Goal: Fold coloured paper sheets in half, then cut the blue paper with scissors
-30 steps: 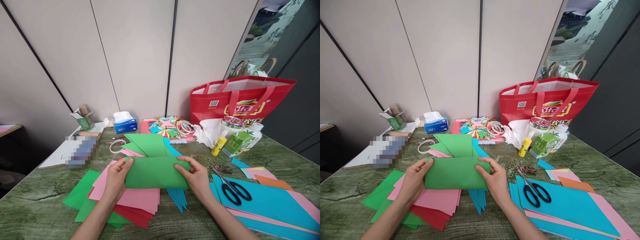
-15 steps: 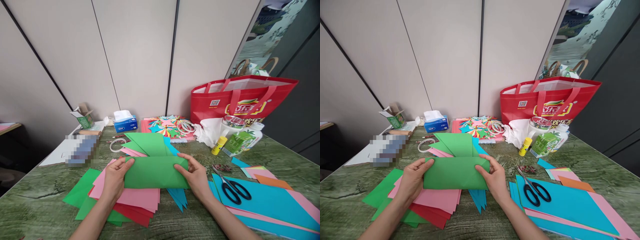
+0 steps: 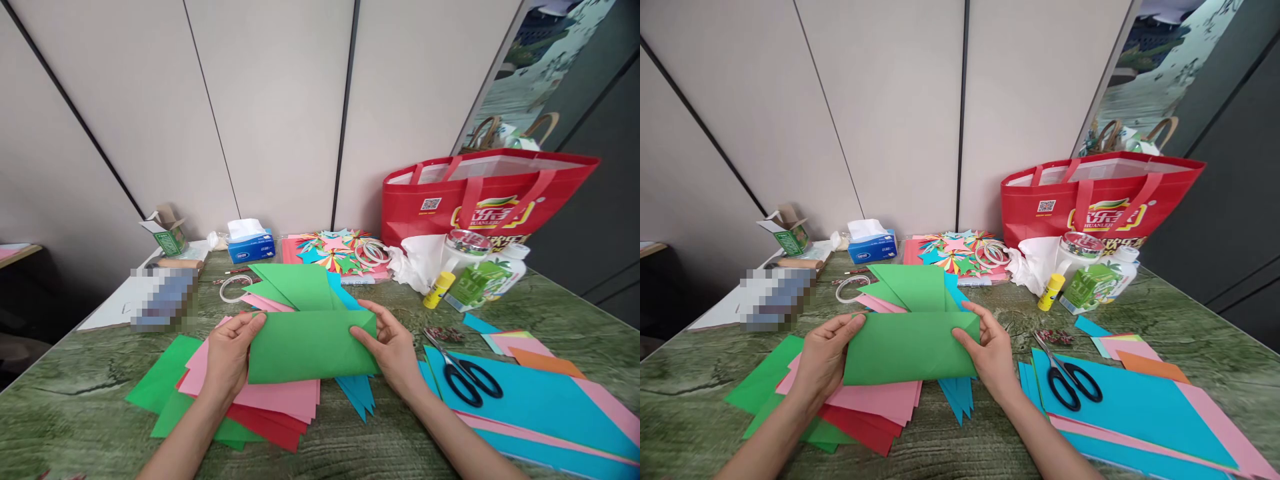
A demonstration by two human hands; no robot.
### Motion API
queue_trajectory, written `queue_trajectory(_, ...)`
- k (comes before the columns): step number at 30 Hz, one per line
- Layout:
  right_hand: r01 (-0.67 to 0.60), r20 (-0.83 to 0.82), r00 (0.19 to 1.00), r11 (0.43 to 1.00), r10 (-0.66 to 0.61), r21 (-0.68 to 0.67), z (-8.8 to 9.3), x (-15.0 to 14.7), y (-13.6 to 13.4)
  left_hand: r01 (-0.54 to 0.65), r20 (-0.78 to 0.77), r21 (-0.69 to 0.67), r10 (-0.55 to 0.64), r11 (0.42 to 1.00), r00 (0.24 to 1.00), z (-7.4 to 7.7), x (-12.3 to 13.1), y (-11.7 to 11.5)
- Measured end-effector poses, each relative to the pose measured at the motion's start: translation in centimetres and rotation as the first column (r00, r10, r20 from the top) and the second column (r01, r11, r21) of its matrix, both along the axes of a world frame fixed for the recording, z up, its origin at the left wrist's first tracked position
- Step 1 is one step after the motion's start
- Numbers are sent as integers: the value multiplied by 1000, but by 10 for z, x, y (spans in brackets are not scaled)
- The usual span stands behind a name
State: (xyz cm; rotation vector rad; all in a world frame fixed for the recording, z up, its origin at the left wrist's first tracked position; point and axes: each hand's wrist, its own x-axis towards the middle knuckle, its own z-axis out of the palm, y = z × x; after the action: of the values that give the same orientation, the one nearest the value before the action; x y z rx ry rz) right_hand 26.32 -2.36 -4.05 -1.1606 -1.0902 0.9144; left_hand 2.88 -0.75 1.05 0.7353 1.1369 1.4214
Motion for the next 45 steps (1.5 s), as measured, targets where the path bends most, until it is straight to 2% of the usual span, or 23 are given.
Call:
queue_trajectory(4,22,25,999,999,-23,24,1,0,0,1,-12,19,-1,1000,1000,-3,-1,1)
queue_trajectory(12,17,-19,1000,1000,-17,-15,1,2,1,34,-12,44,-33,998,999,-2,-1,1)
queue_trajectory(19,-43,-354,935,995,10,-86,11,1,1,43,-7,51,-43,998,999,-3,0,2)
queue_trajectory(25,-22,-451,891,989,-48,-148,14,3,1,10,-2,42,-10,999,1000,-3,0,4)
queue_trajectory(36,51,-486,864,982,-136,-184,19,3,3,29,13,33,-30,999,999,-8,-1,7)
queue_trajectory(45,57,-440,888,983,-130,-176,14,5,5,40,17,45,-41,998,999,-7,-1,5)
